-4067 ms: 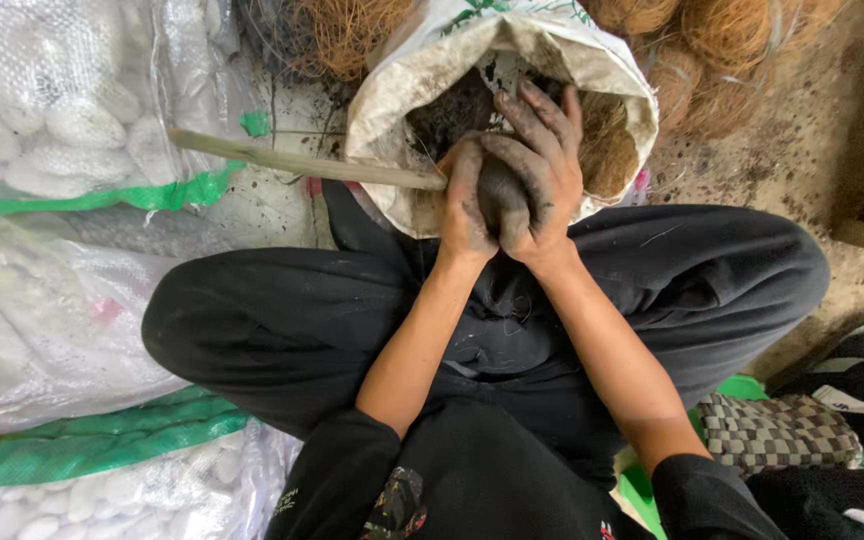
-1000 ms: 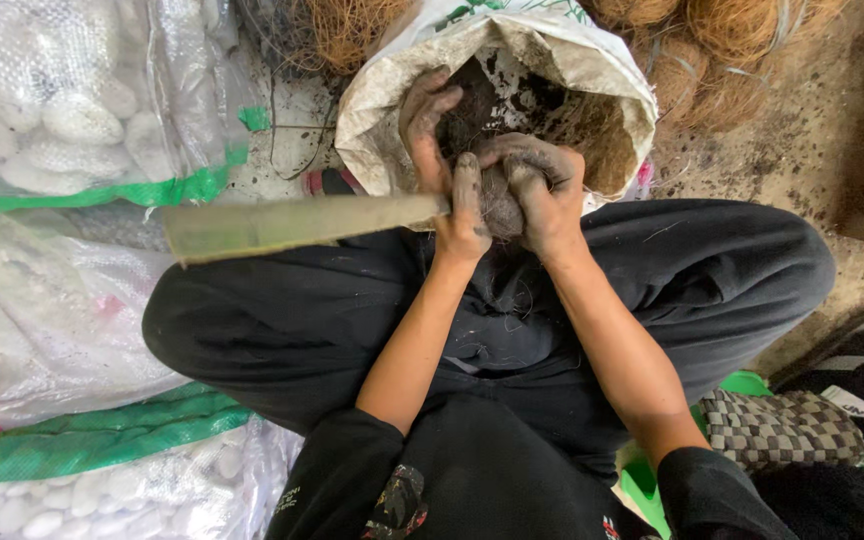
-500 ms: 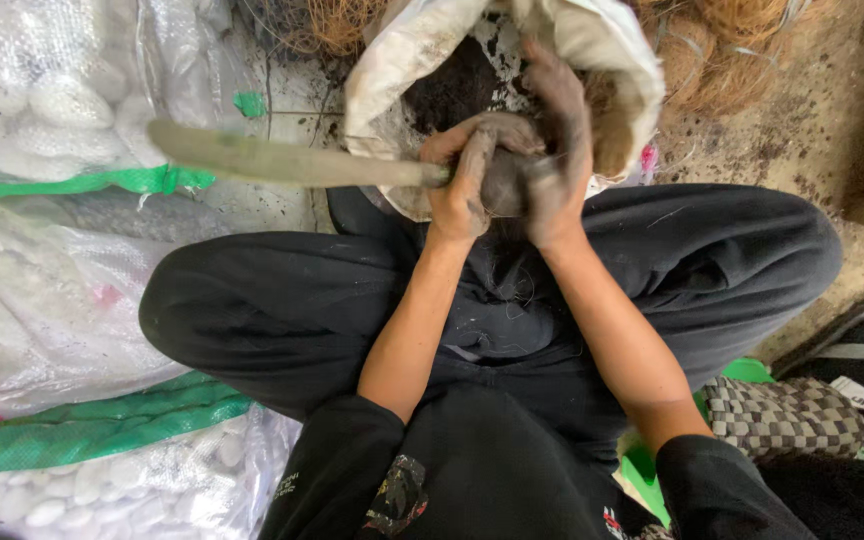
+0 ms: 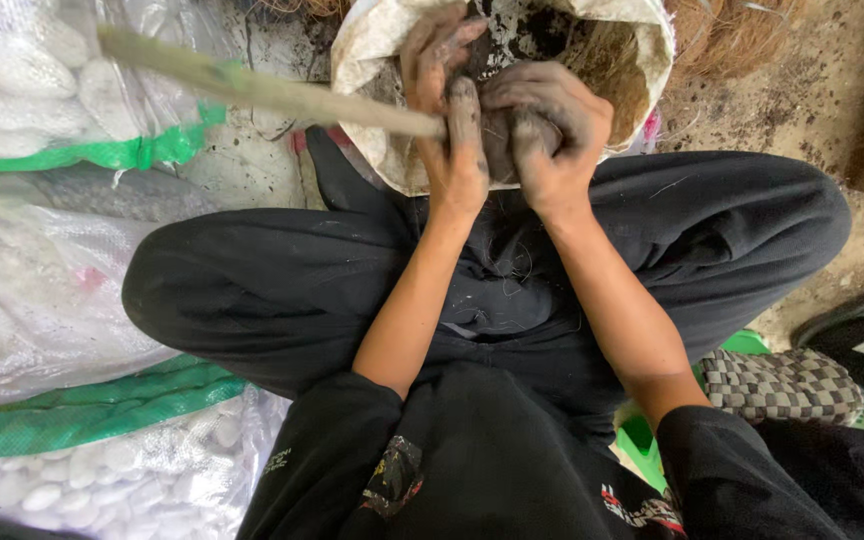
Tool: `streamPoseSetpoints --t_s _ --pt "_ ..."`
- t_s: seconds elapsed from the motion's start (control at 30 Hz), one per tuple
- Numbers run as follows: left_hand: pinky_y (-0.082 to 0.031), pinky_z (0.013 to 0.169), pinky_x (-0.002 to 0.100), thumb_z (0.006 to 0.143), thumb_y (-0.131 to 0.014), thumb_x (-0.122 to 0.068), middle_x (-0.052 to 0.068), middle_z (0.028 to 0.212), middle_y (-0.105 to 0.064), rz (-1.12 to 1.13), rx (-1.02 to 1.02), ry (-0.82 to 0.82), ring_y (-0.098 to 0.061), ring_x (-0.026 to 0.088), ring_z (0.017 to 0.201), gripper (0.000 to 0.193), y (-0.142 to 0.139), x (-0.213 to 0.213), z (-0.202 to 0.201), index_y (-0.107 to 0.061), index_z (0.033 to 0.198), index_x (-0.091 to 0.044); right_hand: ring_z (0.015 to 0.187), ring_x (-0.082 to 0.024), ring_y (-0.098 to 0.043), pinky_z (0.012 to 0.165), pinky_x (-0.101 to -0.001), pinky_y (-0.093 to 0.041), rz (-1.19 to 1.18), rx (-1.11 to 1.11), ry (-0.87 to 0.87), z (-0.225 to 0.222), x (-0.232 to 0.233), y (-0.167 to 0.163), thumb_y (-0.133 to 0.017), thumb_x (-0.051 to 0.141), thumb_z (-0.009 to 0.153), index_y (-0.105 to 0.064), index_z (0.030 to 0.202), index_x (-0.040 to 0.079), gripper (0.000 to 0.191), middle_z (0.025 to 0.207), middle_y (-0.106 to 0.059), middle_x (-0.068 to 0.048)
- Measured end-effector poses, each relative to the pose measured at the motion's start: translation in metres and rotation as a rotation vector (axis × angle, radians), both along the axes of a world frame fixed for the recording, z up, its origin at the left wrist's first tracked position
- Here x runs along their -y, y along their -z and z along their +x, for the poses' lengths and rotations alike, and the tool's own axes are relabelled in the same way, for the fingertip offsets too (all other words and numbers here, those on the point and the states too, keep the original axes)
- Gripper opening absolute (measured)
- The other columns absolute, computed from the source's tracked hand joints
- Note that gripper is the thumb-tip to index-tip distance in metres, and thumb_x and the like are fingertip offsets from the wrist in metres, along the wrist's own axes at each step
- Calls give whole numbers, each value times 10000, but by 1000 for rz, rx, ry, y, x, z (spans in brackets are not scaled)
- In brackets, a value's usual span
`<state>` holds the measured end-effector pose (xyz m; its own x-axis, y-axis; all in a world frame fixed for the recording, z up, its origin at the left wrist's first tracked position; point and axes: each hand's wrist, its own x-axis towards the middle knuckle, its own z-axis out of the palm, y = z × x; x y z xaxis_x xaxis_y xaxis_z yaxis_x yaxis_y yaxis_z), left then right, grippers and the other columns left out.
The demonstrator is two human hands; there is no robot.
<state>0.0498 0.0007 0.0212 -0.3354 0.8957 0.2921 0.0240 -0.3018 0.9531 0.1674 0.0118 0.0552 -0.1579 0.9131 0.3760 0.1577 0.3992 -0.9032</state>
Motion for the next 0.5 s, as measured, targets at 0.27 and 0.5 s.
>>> streamPoseSetpoints --t_s 0.27,0.5 --pt "-612 1031 409 1152 -468 -291 129 1310 -665 -100 680 264 -669 233 1208 378 21 11 5 -673 1278 -1 1431 -266 -476 1208 -424 -403 95 -43 107 -12 -1 8 -516 622 991 -610 1369 127 630 1466 -511 -100" --pt "-463 1070 390 1084 -475 -344 89 1327 -645 9 66 162 -581 206 1240 399 4 6 -2 -699 1243 -55 1466 -292 -531 1287 -472 -480 -364 -552 -245 -8 0 0 -457 786 975 -321 1602 154 901 1628 -359 -90"
